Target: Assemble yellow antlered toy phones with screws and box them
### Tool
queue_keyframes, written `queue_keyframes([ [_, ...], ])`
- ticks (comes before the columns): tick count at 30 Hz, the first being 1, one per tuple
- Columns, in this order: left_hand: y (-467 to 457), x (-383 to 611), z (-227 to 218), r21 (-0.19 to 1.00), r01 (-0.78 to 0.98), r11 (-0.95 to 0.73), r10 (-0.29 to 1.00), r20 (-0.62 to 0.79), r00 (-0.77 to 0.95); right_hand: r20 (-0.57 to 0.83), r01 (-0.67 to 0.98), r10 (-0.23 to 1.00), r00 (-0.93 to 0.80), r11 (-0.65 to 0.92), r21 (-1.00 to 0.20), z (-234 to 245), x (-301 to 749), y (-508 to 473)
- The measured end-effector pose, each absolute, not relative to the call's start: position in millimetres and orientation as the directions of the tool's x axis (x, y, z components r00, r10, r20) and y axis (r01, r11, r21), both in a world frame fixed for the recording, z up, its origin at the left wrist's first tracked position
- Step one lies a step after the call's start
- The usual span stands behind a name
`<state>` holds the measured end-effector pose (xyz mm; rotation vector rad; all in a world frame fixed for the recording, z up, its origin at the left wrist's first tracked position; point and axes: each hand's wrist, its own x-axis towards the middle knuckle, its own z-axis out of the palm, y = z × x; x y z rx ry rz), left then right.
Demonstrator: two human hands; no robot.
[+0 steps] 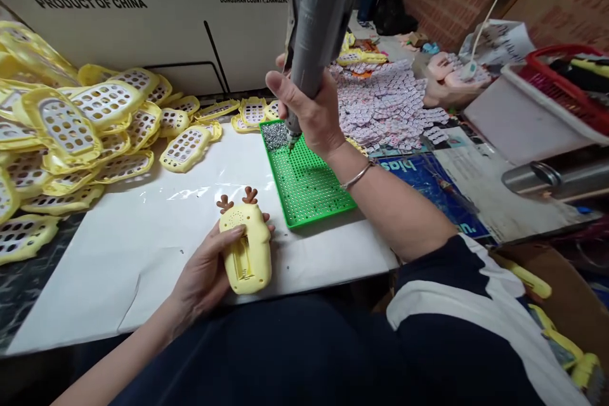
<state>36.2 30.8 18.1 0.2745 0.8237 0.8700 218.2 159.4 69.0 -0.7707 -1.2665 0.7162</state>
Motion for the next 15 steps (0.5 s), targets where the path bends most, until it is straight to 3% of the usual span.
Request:
queue_keyframes([
  [8, 31, 37, 19, 0.556, -0.526, 0.643, 0.759, -0.552, 0.345, 0.558, -0.045, 0.789, 0.257, 0.587, -0.808, 35, 217, 190],
  [15, 30, 36, 17, 0.551, -0.506, 0.664, 0.741, -0.575, 0.347, 0.54, 0.022, 0.806, 0.241, 0.552, -0.834, 30, 218, 193],
])
